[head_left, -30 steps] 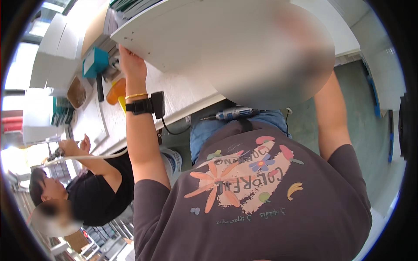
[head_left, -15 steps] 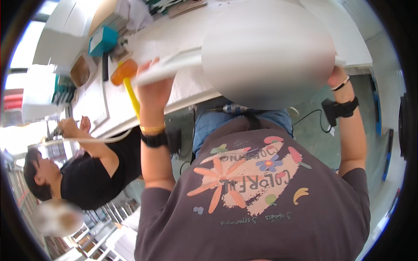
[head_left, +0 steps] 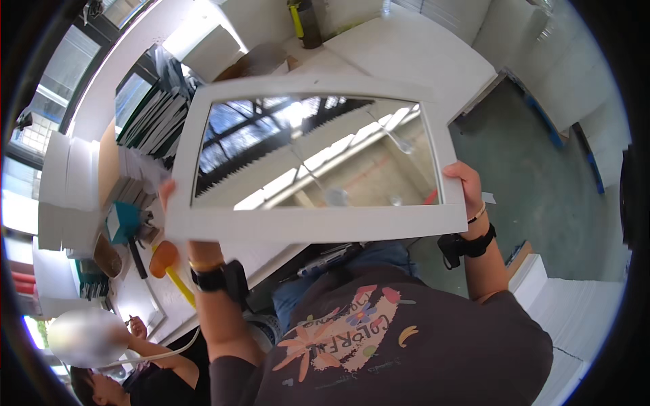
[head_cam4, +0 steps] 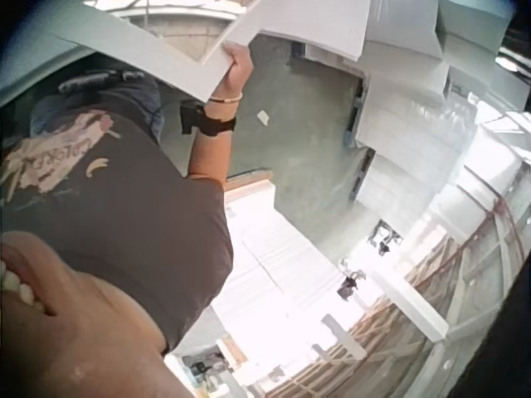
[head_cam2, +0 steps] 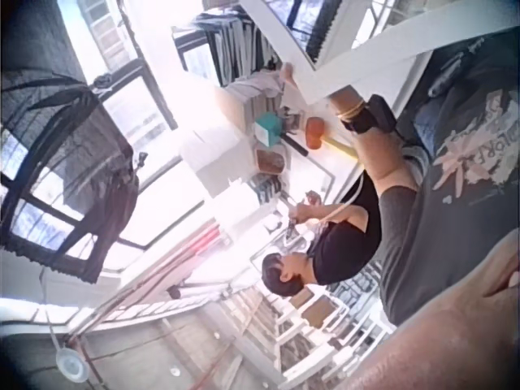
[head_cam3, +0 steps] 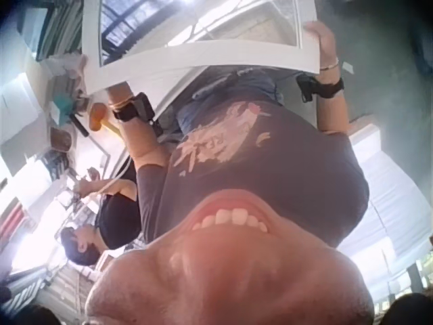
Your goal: Assembling mirror panels into white frames and securing them with a pneumatic screwdriver.
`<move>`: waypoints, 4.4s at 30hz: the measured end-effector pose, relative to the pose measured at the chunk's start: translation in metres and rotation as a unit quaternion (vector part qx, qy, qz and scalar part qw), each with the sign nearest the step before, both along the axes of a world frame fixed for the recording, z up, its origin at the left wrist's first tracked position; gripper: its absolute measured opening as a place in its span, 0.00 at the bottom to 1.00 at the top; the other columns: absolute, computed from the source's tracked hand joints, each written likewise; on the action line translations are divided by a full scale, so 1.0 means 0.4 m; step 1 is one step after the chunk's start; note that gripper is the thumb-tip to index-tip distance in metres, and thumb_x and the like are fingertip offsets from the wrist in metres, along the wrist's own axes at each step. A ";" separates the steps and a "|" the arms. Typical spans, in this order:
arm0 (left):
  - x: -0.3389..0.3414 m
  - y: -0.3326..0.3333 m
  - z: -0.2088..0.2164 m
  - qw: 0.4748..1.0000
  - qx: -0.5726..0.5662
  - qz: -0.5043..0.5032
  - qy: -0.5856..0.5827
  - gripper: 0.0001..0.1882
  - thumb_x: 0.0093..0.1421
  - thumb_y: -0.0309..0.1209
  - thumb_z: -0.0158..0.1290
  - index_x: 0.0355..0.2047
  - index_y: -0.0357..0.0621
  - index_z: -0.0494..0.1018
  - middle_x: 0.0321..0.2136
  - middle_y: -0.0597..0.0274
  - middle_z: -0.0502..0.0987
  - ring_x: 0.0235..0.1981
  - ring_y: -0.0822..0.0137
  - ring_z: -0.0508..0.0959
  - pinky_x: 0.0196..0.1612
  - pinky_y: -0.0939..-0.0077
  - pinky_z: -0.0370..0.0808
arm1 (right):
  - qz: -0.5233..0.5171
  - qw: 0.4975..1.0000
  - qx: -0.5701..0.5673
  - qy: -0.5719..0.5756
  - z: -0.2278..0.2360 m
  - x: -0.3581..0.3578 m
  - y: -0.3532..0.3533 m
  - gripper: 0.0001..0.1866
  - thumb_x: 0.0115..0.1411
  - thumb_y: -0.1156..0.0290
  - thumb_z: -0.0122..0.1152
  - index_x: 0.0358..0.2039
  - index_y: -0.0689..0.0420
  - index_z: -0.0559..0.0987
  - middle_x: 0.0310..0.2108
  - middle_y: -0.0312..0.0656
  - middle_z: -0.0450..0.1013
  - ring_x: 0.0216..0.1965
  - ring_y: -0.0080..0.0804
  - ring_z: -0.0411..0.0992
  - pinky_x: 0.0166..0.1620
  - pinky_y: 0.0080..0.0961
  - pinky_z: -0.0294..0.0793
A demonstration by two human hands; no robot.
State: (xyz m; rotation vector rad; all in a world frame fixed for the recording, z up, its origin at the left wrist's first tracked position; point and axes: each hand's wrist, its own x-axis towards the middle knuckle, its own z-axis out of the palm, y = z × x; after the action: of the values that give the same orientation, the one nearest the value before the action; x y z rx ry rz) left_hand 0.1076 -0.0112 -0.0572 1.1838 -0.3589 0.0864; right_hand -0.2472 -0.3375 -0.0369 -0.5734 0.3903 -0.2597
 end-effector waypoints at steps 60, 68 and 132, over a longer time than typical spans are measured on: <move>-0.262 -1.058 -0.181 0.861 0.454 -0.225 0.039 0.36 0.56 0.30 0.43 0.57 0.22 0.38 0.38 0.32 0.70 0.40 0.44 0.73 0.44 0.62 0.70 | -0.298 0.944 -0.135 -0.054 -0.167 0.115 -0.479 0.18 0.50 0.77 0.50 0.43 0.64 0.69 0.40 0.43 0.70 0.43 0.37 0.69 0.49 0.32 0.66; -0.268 -1.064 -0.195 0.869 0.425 -0.248 0.055 0.36 0.57 0.30 0.42 0.57 0.22 0.38 0.37 0.31 0.71 0.39 0.42 0.73 0.45 0.60 0.69 | -0.289 0.947 -0.138 -0.021 -0.191 0.115 -0.498 0.17 0.50 0.77 0.50 0.43 0.64 0.69 0.40 0.42 0.70 0.43 0.37 0.69 0.49 0.32 0.66; -0.226 -1.042 -0.203 0.886 0.205 -0.377 0.175 0.25 0.53 0.19 0.34 0.52 0.38 0.43 0.18 0.48 0.71 0.14 0.60 0.74 0.13 0.69 0.70 | 0.063 0.773 -0.442 0.451 -0.148 0.085 -0.542 0.30 0.54 0.45 0.53 0.34 0.66 0.73 0.30 0.46 0.73 0.30 0.31 0.74 0.34 0.22 0.75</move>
State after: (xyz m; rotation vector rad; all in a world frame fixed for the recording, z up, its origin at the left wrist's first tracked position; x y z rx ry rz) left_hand 0.0172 -0.4279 -0.1382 1.3657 -0.5086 -0.9129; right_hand -0.2133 -0.5541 -0.0962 -1.6729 1.1847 0.0068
